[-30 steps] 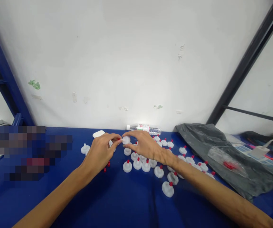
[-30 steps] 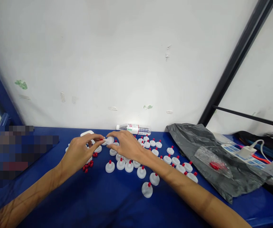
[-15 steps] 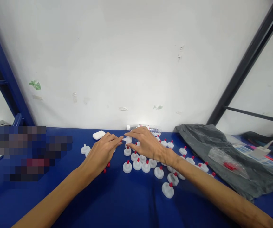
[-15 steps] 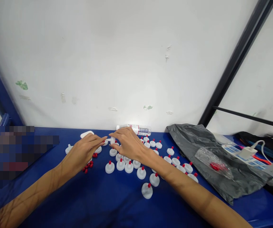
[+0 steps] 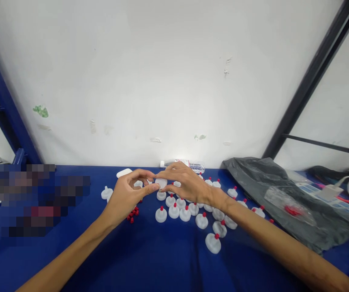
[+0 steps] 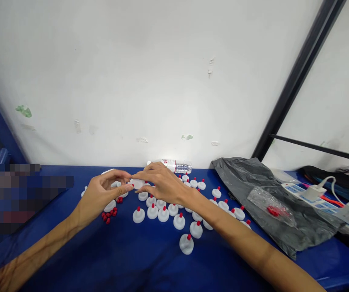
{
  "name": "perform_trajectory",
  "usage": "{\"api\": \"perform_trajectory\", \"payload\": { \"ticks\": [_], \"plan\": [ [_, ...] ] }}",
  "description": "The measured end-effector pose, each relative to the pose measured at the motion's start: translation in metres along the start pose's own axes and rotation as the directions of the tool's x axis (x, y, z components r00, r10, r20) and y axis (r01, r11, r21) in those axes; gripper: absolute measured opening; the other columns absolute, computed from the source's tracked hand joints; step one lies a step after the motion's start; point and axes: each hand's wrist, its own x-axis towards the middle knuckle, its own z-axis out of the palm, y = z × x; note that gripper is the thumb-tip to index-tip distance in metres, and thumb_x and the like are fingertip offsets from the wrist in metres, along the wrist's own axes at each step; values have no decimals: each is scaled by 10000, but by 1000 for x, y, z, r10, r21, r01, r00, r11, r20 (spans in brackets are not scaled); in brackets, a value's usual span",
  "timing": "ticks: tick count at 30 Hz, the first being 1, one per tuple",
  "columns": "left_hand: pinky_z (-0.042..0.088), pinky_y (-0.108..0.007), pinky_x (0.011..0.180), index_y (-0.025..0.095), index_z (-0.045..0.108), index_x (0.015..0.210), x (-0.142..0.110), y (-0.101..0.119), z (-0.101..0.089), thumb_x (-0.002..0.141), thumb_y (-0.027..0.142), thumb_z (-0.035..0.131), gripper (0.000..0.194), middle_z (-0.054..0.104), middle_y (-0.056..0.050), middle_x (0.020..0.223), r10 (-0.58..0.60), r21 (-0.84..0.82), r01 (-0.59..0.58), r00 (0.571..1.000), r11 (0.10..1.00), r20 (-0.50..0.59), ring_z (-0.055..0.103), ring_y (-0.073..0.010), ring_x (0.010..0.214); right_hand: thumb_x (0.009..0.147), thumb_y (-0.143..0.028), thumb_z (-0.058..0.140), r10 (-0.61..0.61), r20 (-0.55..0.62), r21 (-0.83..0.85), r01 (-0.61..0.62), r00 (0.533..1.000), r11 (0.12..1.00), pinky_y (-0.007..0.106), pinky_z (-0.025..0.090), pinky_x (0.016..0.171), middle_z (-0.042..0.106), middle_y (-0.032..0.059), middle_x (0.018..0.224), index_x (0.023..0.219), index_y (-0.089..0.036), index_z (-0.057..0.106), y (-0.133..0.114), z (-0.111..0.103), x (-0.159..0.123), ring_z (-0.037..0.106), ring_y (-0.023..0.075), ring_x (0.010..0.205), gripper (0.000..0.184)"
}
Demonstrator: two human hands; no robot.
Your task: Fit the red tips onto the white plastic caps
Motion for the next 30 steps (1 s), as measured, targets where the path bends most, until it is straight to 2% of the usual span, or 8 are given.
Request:
{"api": "perform_trajectory", "payload": {
  "ticks": [4,6,9,12,15,23,27,30],
  "plan": [
    [564,-347,805,222,588,1240,0,6,0,775,464,779,559,635,-112,1302,-59,-160,74,994,984,96,646,-267,1095,892,-273,737,10,-81,2,-10,997,1000,431,437,1017,740,17,1095,1262,-308,655,-8,0,0,584,235,1150,380],
    [551,-398,883,185,606,1264,-1,8,-1,810,462,739,548,705,-127,1207,-67,-233,119,974,965,216,680,-273,1048,889,-259,738,9,-97,10,-8,995,1000,433,437,1029,744,16,1086,1253,-311,665,-13,0,1,560,238,1205,374],
    [549,-383,822,147,665,1201,-2,8,-2,810,449,738,499,777,-106,990,-56,-299,156,947,941,317,713,-254,882,888,-229,734,-2,-105,17,4,994,1000,419,428,1047,757,-12,1057,1235,-337,680,-20,0,2,543,226,1233,367],
    [544,-318,758,173,692,1158,-1,4,-4,786,389,787,441,790,-46,870,-63,-312,165,948,936,311,717,-209,789,884,-250,742,-11,-93,2,11,996,1000,413,411,1064,753,-38,1072,1239,-379,676,-24,2,3,557,212,1209,383],
    [551,-276,735,196,709,1123,-1,1,-7,767,352,819,404,798,-15,812,-81,-306,184,944,934,319,735,-192,772,878,-294,751,-1,-99,-7,0,995,1000,428,425,1033,747,-5,1044,1211,-356,699,-24,5,3,589,224,1147,342],
    [602,-372,806,182,726,1069,-5,16,-7,709,355,852,419,823,-65,904,-116,-248,201,941,948,317,770,-299,886,942,-213,633,-79,-160,-26,76,984,997,469,380,1055,761,-12,910,1253,-329,661,-22,10,-1,620,207,1006,333],
    [604,-372,784,200,725,1042,-6,13,-7,704,371,839,395,824,-40,863,-121,-203,185,949,962,289,772,-303,865,972,-261,581,-28,-96,-84,20,995,996,455,385,1050,760,-22,867,1271,-335,644,-23,14,-4,623,209,969,315],
    [601,-379,780,196,709,1066,-4,10,-9,712,417,817,431,819,-51,850,-115,-155,166,949,974,294,770,-297,847,960,-274,613,-24,-114,-68,17,993,998,419,402,1019,736,-27,834,1245,-323,660,-23,14,-3,611,204,952,293]
  ]
}}
